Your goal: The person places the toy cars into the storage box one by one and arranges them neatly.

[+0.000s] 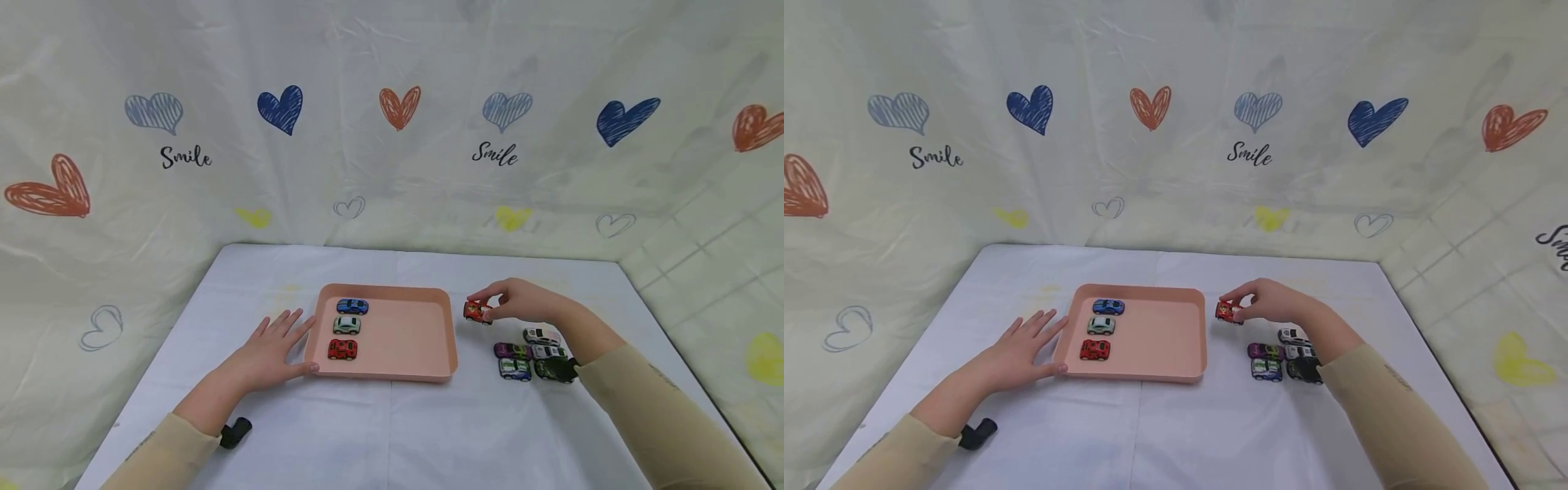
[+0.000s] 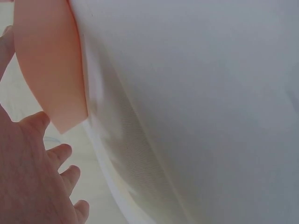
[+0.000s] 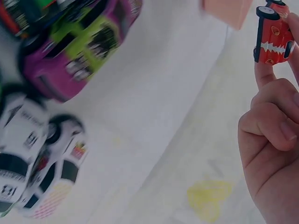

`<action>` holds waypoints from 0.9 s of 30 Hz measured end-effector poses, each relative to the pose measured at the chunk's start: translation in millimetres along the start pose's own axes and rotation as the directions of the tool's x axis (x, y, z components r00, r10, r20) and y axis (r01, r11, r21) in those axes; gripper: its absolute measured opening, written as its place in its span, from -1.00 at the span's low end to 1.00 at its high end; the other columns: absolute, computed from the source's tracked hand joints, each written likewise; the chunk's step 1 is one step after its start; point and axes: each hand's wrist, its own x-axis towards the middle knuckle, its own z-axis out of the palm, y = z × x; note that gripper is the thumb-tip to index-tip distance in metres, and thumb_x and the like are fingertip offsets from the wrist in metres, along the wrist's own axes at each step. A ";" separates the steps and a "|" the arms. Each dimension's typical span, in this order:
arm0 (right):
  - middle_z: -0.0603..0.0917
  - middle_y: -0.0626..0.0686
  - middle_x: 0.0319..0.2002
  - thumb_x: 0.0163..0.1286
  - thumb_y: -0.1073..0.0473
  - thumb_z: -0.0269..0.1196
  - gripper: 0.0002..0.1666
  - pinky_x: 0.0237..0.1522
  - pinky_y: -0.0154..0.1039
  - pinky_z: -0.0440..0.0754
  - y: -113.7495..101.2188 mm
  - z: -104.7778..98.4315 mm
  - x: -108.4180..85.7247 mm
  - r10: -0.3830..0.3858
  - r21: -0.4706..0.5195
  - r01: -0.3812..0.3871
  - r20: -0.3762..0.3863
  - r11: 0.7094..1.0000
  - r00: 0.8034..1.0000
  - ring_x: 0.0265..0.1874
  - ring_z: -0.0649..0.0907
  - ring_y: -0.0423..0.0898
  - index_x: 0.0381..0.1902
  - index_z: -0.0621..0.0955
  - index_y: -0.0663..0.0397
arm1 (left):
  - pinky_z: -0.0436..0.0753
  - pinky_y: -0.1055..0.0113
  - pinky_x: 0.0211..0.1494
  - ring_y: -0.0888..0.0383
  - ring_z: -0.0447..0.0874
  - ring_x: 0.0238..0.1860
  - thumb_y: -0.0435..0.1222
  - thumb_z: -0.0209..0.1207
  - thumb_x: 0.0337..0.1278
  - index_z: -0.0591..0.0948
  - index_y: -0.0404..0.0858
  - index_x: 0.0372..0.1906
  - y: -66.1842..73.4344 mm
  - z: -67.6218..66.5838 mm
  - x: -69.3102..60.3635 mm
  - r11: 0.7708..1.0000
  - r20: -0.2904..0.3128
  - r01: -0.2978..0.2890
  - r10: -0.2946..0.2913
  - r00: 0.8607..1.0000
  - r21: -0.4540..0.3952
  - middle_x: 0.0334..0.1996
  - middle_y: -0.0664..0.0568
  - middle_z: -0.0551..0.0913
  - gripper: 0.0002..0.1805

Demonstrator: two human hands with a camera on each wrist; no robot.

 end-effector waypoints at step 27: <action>0.64 -0.14 -0.13 0.24 0.05 0.43 -0.55 -0.39 -0.23 0.51 -98.7 51.9 60.1 -0.112 -0.017 0.115 0.118 0.993 0.987 -0.40 0.52 -0.07 0.10 0.69 -0.39 | -0.09 -0.27 0.51 -0.25 -0.07 0.54 0.43 0.09 0.06 0.14 -0.07 0.57 4.7 -8.7 -3.2 1.000 0.001 -0.007 0.007 1.000 0.003 0.55 -0.17 0.06 0.08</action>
